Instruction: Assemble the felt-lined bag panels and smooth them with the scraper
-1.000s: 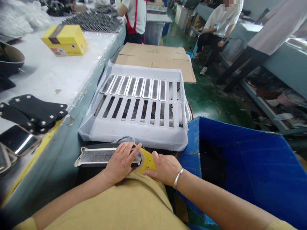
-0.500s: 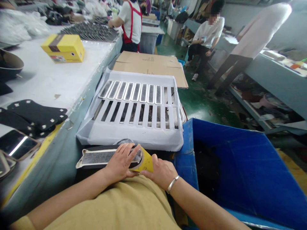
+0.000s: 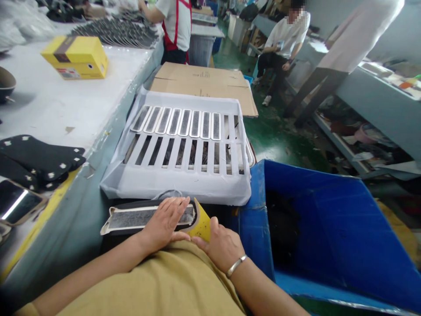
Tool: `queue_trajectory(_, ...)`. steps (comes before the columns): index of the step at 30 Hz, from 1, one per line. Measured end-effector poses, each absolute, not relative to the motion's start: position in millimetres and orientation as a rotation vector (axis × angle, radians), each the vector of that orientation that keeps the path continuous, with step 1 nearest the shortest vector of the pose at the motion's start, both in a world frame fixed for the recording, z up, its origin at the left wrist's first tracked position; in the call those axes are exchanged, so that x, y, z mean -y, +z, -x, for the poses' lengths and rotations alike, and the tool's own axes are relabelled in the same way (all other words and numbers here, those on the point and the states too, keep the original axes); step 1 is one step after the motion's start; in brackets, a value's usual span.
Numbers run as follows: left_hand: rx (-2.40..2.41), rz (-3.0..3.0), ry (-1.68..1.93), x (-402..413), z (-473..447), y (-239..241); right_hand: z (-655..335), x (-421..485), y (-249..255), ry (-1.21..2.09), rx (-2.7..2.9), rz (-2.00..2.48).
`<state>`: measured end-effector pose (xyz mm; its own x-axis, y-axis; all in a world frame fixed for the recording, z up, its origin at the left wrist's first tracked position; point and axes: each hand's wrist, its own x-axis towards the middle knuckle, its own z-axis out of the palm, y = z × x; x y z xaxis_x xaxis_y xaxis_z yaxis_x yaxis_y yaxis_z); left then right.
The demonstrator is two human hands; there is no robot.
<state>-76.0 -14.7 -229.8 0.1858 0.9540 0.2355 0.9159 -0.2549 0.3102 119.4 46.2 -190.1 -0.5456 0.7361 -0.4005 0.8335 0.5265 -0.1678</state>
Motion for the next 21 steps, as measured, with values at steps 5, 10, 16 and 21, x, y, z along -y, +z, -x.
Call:
queue_trajectory(5, -1.867, -2.301, 0.586, 15, 74, -230, -121, -57, -198, -0.525, -2.552, -1.292)
queue_trajectory(10, -1.895, -2.235, 0.636, 13, 71, -231, -119, -67, -205, -0.449, -2.586, -1.258)
queue_trajectory(16, -1.892, -2.247, 0.679, 15, 74, -230, -116, -72, -193, -0.487, -2.573, -1.272)
queue_trajectory(21, -1.873, -2.238, 0.705, 21, 75, -230, -138, -73, -168, -0.971, -2.464, -1.597)
